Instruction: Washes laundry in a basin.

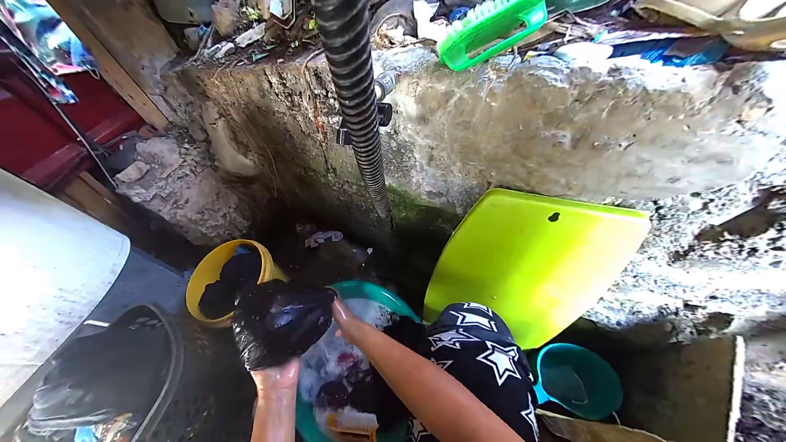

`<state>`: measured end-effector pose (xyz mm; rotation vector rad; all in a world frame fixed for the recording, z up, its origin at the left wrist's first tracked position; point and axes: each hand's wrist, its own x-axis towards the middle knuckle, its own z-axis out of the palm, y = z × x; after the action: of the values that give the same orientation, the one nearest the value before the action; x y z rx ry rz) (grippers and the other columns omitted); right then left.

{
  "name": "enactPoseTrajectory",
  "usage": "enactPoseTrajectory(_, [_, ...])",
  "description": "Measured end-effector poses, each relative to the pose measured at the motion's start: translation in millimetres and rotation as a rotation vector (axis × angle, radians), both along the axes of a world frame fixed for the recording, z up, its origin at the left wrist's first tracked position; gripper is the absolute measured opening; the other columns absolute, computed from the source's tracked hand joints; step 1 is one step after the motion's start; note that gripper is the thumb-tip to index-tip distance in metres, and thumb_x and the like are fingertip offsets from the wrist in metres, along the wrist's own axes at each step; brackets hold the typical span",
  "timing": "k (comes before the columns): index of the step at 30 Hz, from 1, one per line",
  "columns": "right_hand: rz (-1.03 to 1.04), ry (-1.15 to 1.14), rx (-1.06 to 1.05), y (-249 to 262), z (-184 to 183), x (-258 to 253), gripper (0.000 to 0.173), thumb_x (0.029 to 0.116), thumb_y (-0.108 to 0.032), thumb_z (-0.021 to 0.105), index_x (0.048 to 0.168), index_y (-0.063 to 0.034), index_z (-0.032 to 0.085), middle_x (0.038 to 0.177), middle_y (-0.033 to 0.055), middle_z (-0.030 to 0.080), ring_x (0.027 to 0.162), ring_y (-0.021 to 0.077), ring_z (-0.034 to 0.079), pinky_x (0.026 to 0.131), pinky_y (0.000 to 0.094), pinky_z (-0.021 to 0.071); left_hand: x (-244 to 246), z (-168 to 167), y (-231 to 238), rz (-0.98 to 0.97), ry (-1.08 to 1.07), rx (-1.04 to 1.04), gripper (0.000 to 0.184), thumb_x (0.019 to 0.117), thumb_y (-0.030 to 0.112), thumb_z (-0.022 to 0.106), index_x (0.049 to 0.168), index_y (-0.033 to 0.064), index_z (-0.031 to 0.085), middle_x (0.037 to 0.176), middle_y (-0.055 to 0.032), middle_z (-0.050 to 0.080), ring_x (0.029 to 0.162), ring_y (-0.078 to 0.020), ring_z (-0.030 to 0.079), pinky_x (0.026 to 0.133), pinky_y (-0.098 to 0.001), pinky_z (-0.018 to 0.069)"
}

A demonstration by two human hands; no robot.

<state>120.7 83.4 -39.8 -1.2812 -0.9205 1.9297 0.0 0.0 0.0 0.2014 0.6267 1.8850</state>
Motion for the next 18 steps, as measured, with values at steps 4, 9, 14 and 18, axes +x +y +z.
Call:
enactPoseTrajectory(4, [-0.168, 0.545, -0.115, -11, 25, -5, 0.063, 0.11, -0.05, 0.005, 0.116, -0.0127, 0.056, 0.094, 0.0059, 0.066, 0.086, 0.0159, 0.066, 0.073, 0.0359, 0.056, 17, -9, -8, -0.093, -0.178, -0.054, 0.056, 0.1044, 0.057, 0.031, 0.101, 0.0146, 0.068, 0.097, -0.0084, 0.075, 0.094, -0.0261, 0.074, 0.079, -0.0526, 0.0616])
enactPoseTrajectory(9, [-0.345, 0.315, 0.246, -6, 53, 3, 0.041, 0.1124, -0.013, 0.023, 0.139, 0.0038, 0.049, 0.128, 0.0156, 0.06, 0.114, 0.0122, 0.058, 0.1, 0.028, 0.0476, 1, -71, -37, -0.308, 0.35, -0.413, 0.032, 0.1071, 0.004, 0.036, 0.139, 0.0028, 0.043, 0.116, -0.0177, 0.066, 0.101, -0.0287, 0.069, 0.086, -0.047, 0.0601])
enactPoseTrajectory(14, [-0.012, 0.113, 0.752, -19, 57, -11, 0.042, 0.0933, 0.012, 0.048, 0.134, 0.0146, 0.056, 0.134, 0.0284, 0.061, 0.128, 0.0242, 0.058, 0.113, 0.0357, 0.0421, -15, -90, -49, -0.528, 0.155, -0.372, 0.065, 0.1064, 0.061, 0.02, 0.15, 0.0157, 0.038, 0.134, -0.0221, 0.065, 0.117, -0.0443, 0.066, 0.087, -0.0637, 0.0569])
enactPoseTrajectory(18, [0.065, 0.202, 0.884, -37, 61, -19, 0.039, 0.0889, 0.011, 0.047, 0.124, 0.0165, 0.061, 0.125, 0.0282, 0.065, 0.12, 0.0256, 0.062, 0.109, 0.0392, 0.045, -25, -60, -16, -0.125, 0.026, -0.239, 0.064, 0.1028, 0.063, 0.017, 0.102, 0.0186, 0.064, 0.089, -0.0033, 0.074, 0.082, -0.0198, 0.073, 0.068, -0.0457, 0.0621])
